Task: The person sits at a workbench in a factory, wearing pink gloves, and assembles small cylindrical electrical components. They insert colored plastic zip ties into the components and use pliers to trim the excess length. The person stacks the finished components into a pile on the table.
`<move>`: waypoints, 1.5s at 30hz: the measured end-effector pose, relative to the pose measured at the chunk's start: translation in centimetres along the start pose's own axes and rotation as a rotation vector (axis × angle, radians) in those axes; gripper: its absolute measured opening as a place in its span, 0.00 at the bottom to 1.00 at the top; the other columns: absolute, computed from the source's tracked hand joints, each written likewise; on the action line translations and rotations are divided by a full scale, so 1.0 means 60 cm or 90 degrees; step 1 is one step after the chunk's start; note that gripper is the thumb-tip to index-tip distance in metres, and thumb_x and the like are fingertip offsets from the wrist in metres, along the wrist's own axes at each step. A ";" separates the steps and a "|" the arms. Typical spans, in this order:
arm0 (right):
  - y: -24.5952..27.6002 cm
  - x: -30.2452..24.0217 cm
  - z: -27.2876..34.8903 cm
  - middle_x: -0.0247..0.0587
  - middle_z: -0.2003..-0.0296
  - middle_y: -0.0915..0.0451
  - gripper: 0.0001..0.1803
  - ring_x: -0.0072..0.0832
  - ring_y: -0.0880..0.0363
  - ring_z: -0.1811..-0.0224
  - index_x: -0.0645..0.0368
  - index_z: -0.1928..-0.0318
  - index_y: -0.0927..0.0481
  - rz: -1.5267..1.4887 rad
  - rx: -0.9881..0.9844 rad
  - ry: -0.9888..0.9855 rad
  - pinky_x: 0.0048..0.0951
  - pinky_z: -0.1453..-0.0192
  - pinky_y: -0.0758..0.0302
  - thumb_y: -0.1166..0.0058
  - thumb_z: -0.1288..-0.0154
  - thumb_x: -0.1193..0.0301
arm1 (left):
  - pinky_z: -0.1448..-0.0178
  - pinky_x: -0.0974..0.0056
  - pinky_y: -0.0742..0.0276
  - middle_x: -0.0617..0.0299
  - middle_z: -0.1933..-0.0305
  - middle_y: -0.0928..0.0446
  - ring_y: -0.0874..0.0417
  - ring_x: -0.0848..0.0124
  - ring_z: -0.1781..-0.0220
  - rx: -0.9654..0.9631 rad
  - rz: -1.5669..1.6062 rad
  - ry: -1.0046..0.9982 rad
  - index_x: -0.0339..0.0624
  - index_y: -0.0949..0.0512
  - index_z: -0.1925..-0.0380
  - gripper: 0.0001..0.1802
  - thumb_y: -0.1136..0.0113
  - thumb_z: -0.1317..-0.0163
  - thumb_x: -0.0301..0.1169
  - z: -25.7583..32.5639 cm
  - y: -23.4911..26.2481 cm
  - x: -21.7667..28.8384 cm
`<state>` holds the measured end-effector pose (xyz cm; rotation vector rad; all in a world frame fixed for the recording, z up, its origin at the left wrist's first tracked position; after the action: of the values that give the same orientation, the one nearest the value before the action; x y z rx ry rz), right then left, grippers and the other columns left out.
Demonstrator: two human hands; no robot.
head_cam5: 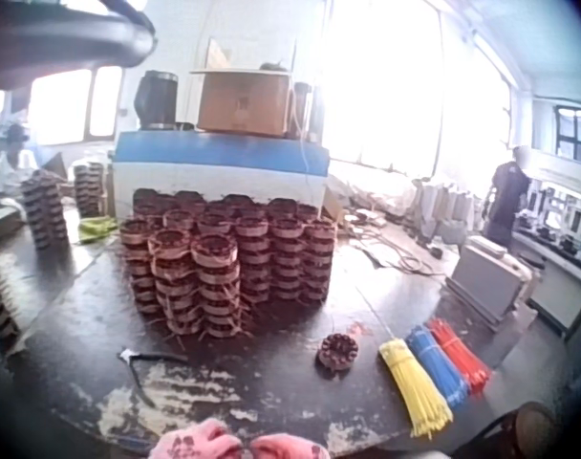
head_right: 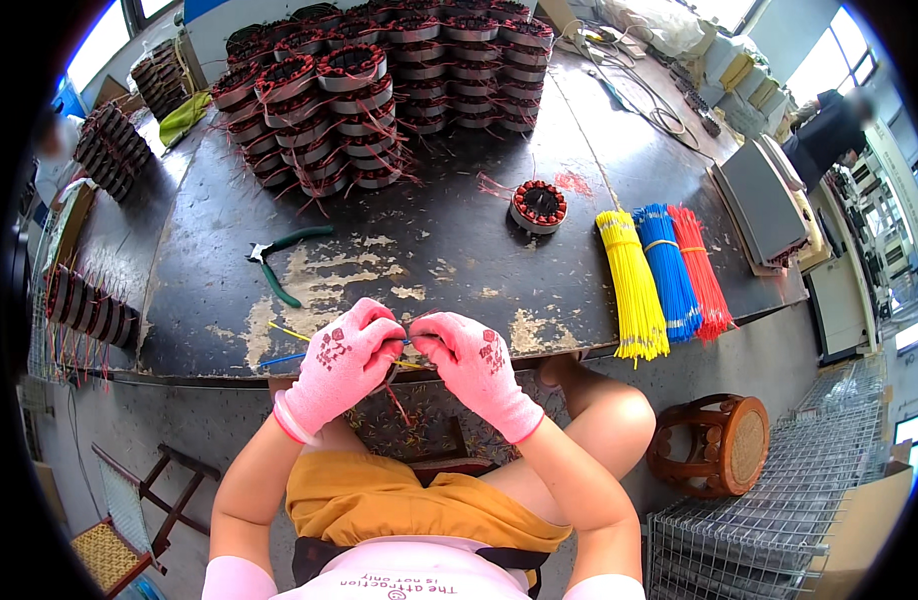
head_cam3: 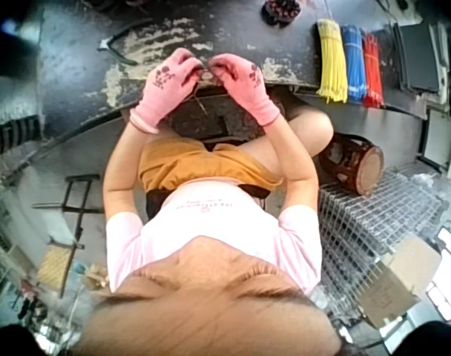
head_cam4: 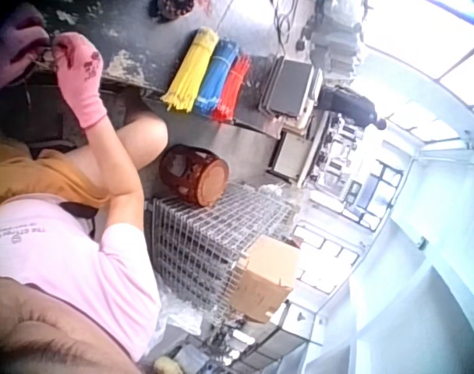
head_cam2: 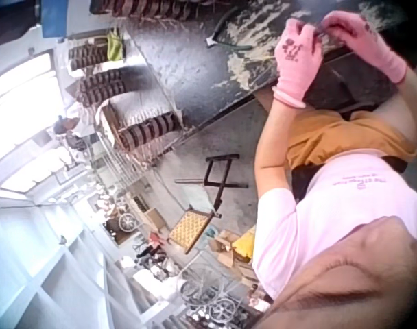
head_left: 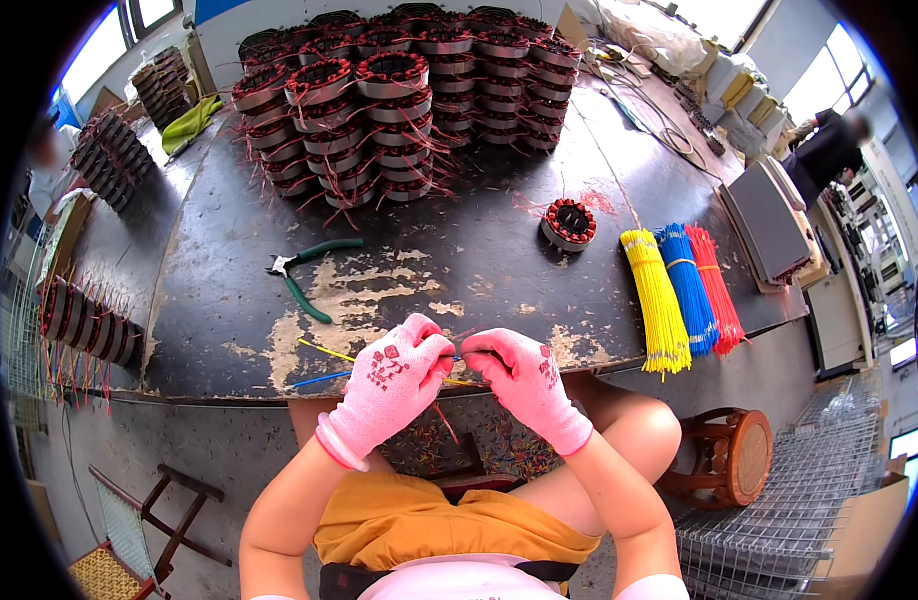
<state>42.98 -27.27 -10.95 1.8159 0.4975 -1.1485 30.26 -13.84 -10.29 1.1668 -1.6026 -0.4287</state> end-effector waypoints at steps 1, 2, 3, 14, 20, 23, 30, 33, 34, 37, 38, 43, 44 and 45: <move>0.002 -0.001 -0.002 0.45 0.60 0.15 0.07 0.40 0.15 0.59 0.59 0.55 0.17 -0.010 -0.005 -0.006 0.34 0.56 0.20 0.40 0.33 0.75 | 0.60 0.56 0.19 0.58 0.55 0.23 0.16 0.55 0.60 0.006 0.007 0.000 0.44 0.19 0.61 0.06 0.35 0.37 0.29 0.000 -0.002 0.002; 0.004 -0.003 -0.005 0.45 0.61 0.15 0.07 0.39 0.15 0.59 0.59 0.55 0.17 -0.019 -0.009 -0.013 0.34 0.56 0.20 0.40 0.33 0.75 | 0.60 0.56 0.19 0.58 0.55 0.22 0.16 0.55 0.60 0.007 0.009 0.007 0.44 0.19 0.60 0.06 0.35 0.37 0.29 0.000 -0.003 0.004; 0.006 -0.004 -0.007 0.45 0.61 0.15 0.07 0.39 0.15 0.60 0.59 0.55 0.17 -0.029 -0.014 -0.019 0.34 0.56 0.20 0.40 0.33 0.75 | 0.59 0.56 0.19 0.58 0.54 0.22 0.16 0.55 0.60 0.008 0.010 0.013 0.43 0.19 0.60 0.06 0.35 0.37 0.29 0.001 -0.004 0.006; 0.007 0.041 -0.032 0.34 0.68 0.15 0.11 0.16 0.23 0.70 0.64 0.57 0.17 -0.236 -0.110 -0.255 0.26 0.64 0.23 0.40 0.33 0.69 | 0.55 0.57 0.18 0.62 0.58 0.18 0.14 0.58 0.57 0.027 0.046 -0.011 0.46 0.17 0.62 0.08 0.31 0.40 0.32 0.006 -0.035 -0.003; 0.025 0.008 0.005 0.35 0.51 0.17 0.24 0.29 0.17 0.62 0.54 0.45 0.19 0.243 0.033 0.157 0.32 0.57 0.19 0.32 0.42 0.64 | 0.51 0.57 0.18 0.61 0.53 0.15 0.14 0.57 0.54 -0.004 0.063 0.031 0.45 0.15 0.61 0.08 0.31 0.41 0.32 0.008 -0.038 -0.008; 0.012 0.003 0.012 0.32 0.47 0.19 0.27 0.29 0.17 0.57 0.51 0.42 0.20 0.456 0.024 0.281 0.34 0.53 0.20 0.33 0.43 0.64 | 0.49 0.57 0.18 0.61 0.49 0.14 0.14 0.57 0.53 0.002 0.079 0.034 0.45 0.15 0.61 0.09 0.31 0.41 0.32 0.006 -0.036 -0.011; 0.008 0.028 -0.010 0.32 0.59 0.16 0.13 0.30 0.17 0.61 0.55 0.53 0.18 0.384 -0.115 0.224 0.33 0.58 0.22 0.40 0.36 0.66 | 0.48 0.55 0.19 0.61 0.44 0.15 0.14 0.57 0.52 -0.001 0.079 0.042 0.46 0.16 0.62 0.08 0.32 0.41 0.31 0.008 -0.041 -0.011; 0.013 0.034 -0.031 0.37 0.71 0.17 0.12 0.25 0.19 0.68 0.63 0.60 0.17 -0.049 -0.333 -0.219 0.29 0.63 0.24 0.49 0.30 0.67 | 0.48 0.55 0.19 0.62 0.43 0.15 0.14 0.58 0.52 -0.021 0.069 0.039 0.47 0.16 0.63 0.06 0.32 0.41 0.30 0.008 -0.034 -0.008; 0.016 0.035 -0.032 0.35 0.70 0.17 0.12 0.22 0.21 0.68 0.64 0.59 0.18 -0.091 -0.353 -0.270 0.28 0.63 0.24 0.49 0.29 0.67 | 0.49 0.54 0.19 0.62 0.43 0.16 0.14 0.58 0.52 -0.018 0.074 0.033 0.47 0.16 0.63 0.06 0.33 0.42 0.30 0.008 -0.035 -0.010; 0.026 0.033 -0.033 0.33 0.65 0.17 0.10 0.24 0.20 0.66 0.61 0.54 0.19 -0.086 -0.414 -0.335 0.29 0.61 0.23 0.43 0.31 0.70 | 0.48 0.54 0.19 0.62 0.42 0.16 0.14 0.58 0.51 -0.010 0.094 0.026 0.47 0.16 0.63 0.07 0.33 0.42 0.30 0.007 -0.035 -0.009; 0.030 0.029 -0.037 0.33 0.64 0.17 0.11 0.26 0.20 0.66 0.60 0.55 0.19 0.046 -0.348 -0.159 0.30 0.61 0.23 0.40 0.34 0.68 | 0.47 0.54 0.19 0.62 0.42 0.16 0.14 0.58 0.51 -0.008 0.101 0.028 0.46 0.16 0.63 0.07 0.33 0.42 0.30 0.009 -0.033 -0.009; 0.028 0.004 -0.014 0.33 0.58 0.20 0.19 0.33 0.19 0.59 0.52 0.52 0.20 0.414 -0.124 0.328 0.36 0.56 0.24 0.30 0.44 0.65 | 0.44 0.55 0.19 0.61 0.41 0.16 0.14 0.57 0.48 -0.037 0.103 0.046 0.46 0.16 0.60 0.09 0.34 0.42 0.30 0.005 -0.037 -0.014; 0.026 0.003 -0.013 0.32 0.57 0.20 0.19 0.32 0.19 0.58 0.52 0.52 0.20 0.426 -0.111 0.356 0.36 0.55 0.24 0.30 0.43 0.65 | 0.44 0.55 0.19 0.61 0.41 0.16 0.14 0.57 0.47 -0.044 0.103 0.048 0.46 0.16 0.60 0.09 0.34 0.42 0.30 0.004 -0.036 -0.015; 0.028 -0.001 -0.016 0.33 0.62 0.19 0.14 0.36 0.18 0.61 0.53 0.54 0.19 0.404 -0.100 0.368 0.35 0.59 0.24 0.33 0.40 0.68 | 0.45 0.55 0.19 0.61 0.41 0.16 0.14 0.58 0.48 -0.042 0.105 0.036 0.46 0.15 0.59 0.10 0.34 0.41 0.30 0.004 -0.038 -0.016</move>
<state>44.66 -27.30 -9.94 1.9496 0.2803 -0.1456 31.11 -14.14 -12.64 0.9801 -1.6091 -0.3359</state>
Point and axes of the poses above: each hand's wrist, its own z-axis away from the middle knuckle, its own y-axis out of the back of the hand, x = y × z, the point moved 3 cm from there along -z, towards the middle knuckle
